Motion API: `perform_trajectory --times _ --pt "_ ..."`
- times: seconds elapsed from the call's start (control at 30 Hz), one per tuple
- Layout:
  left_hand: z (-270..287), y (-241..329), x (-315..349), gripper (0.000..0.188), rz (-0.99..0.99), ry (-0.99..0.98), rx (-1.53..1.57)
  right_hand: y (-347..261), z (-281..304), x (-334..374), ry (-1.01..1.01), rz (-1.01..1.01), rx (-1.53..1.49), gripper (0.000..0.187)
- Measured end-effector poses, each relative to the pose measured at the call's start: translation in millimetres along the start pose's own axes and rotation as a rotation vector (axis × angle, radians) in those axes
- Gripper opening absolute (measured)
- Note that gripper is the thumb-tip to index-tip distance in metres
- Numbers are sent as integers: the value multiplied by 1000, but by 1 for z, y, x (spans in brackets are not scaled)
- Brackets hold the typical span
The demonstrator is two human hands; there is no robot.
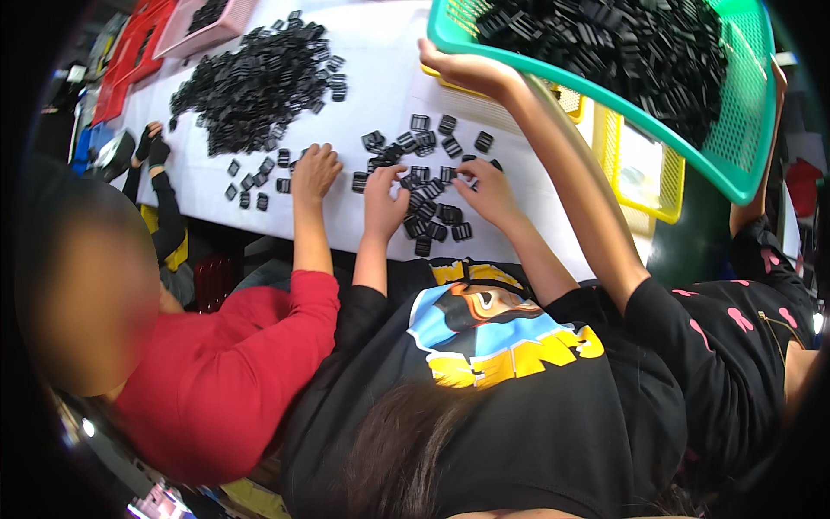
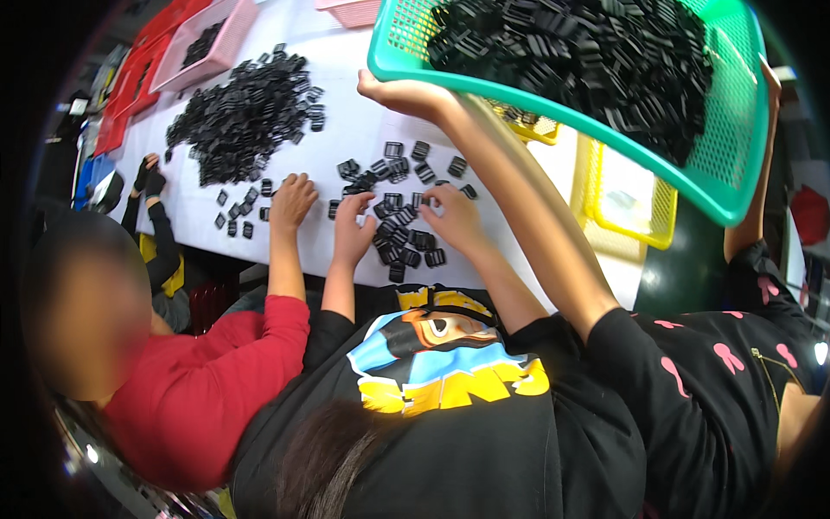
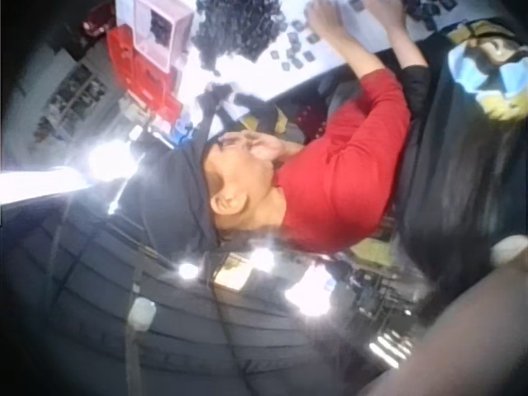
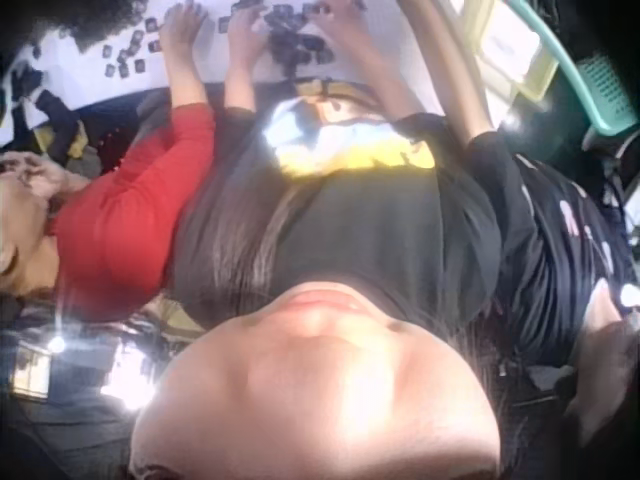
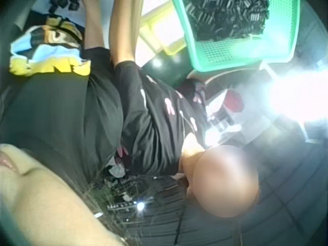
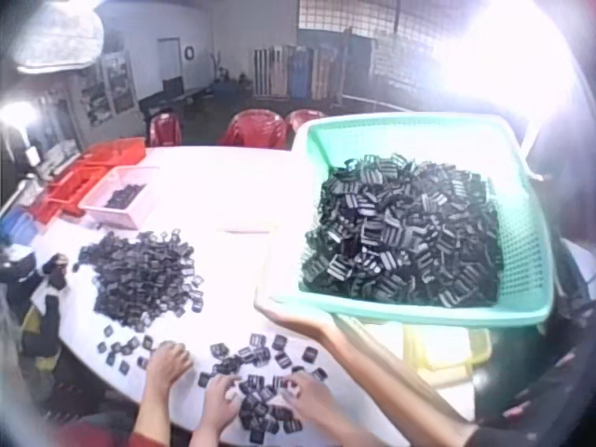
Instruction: The person sorts small black plastic components on a white table, moving them from a pile into yellow mesh baskets. They also handle clear plastic bags and place them into a basket. Another person in a red shirt works alongside them, sorting similar components.
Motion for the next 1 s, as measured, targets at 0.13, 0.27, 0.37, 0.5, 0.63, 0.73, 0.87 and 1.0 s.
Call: perform_trajectory --times 0.13,0.27,0.37,0.5,0.63,0.73,0.87,1.0 --pt "-1 -2 5 29 -27 120 179 3 -4 9 -7 -64 -8 21" --pt "-17 -11 7 29 88 102 377 10 -12 18 -117 -21 23 20" --pt "-28 -20 3 22 176 99 504 3 -1 25 -125 -108 28 21" --pt "-32 -21 2 19 205 195 610 -10 7 31 -104 -65 76 20" --pt "-40 -32 8 19 250 209 637 12 -12 37 -144 -86 27 21" --pt "-39 -46 16 18 286 284 718 15 -22 38 -136 -7 -24 21" --pt "-37 -43 18 17 303 280 744 9 -20 41 -122 11 26 18" --pt "-42 -41 11 16 258 295 769 10 -20 41 -63 62 46 17"
Point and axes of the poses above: each hand's wrist, its own x-axis away from the middle knuckle, its own z-axis out of the back of the hand, y = z × x, the point moved 5 cm from there along -x, towards the middle knuckle, and after that the axes turned 14 degrees about -y, right-handed, at the moved point
